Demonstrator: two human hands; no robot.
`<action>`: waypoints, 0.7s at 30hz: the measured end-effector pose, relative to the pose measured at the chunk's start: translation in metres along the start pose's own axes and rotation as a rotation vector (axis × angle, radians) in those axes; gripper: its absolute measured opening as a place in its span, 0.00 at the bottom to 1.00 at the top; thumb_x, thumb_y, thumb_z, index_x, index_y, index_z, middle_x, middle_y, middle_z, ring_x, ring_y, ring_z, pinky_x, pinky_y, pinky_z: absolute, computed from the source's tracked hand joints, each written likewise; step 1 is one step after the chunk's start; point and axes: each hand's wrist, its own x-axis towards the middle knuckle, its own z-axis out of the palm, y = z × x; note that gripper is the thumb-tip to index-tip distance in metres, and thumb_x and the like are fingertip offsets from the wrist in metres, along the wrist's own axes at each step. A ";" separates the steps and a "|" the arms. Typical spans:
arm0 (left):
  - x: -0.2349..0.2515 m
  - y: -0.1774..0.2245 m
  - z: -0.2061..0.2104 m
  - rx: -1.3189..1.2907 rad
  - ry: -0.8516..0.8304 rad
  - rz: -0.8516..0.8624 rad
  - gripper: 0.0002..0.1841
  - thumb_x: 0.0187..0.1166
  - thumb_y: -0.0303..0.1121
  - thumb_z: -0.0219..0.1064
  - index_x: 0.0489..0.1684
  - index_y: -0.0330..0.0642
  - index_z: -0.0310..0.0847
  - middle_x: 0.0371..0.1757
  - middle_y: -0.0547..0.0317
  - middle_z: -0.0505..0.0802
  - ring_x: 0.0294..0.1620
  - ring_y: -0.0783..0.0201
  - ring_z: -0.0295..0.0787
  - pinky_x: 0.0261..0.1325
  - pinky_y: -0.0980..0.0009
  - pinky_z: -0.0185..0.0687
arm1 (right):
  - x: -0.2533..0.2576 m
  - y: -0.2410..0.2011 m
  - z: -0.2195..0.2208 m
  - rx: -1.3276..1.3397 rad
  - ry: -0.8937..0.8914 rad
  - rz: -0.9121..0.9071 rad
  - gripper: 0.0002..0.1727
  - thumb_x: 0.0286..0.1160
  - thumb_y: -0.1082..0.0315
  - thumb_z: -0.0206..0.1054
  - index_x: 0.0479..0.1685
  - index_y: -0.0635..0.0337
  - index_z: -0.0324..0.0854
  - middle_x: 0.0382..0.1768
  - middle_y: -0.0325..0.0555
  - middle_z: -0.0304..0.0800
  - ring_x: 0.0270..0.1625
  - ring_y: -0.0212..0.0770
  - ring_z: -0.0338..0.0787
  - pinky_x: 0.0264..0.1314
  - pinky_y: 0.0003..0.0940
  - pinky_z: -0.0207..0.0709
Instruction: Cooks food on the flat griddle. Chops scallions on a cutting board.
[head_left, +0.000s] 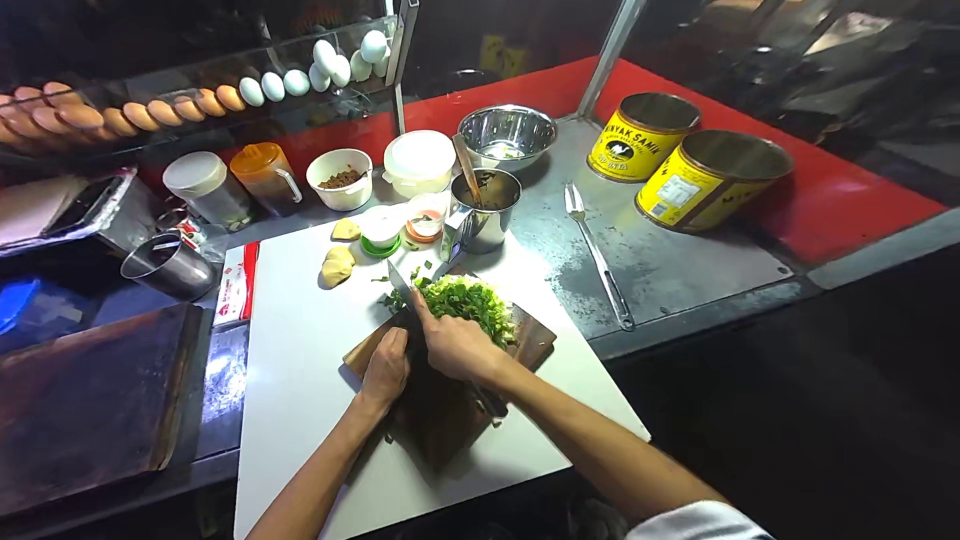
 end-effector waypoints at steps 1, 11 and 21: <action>0.000 0.003 0.000 0.010 -0.002 -0.014 0.08 0.75 0.21 0.65 0.40 0.21 0.87 0.43 0.33 0.93 0.48 0.42 0.94 0.59 0.55 0.88 | 0.004 0.001 -0.006 -0.010 -0.029 -0.023 0.56 0.78 0.73 0.60 0.98 0.44 0.19 0.52 0.66 0.87 0.58 0.66 0.89 0.57 0.64 0.79; -0.020 -0.002 -0.001 0.165 0.013 0.129 0.11 0.77 0.22 0.62 0.44 0.34 0.93 0.49 0.44 0.96 0.53 0.42 0.93 0.57 0.50 0.86 | 0.009 0.003 -0.032 -0.023 -0.082 -0.054 0.52 0.81 0.69 0.60 0.98 0.47 0.24 0.49 0.63 0.85 0.48 0.59 0.90 0.48 0.57 0.82; -0.006 0.002 0.004 0.071 0.037 -0.015 0.09 0.74 0.21 0.64 0.41 0.22 0.87 0.43 0.34 0.93 0.49 0.40 0.94 0.59 0.53 0.88 | 0.007 -0.004 -0.013 0.020 -0.061 -0.038 0.55 0.78 0.71 0.61 0.97 0.46 0.19 0.53 0.66 0.86 0.56 0.65 0.89 0.54 0.63 0.81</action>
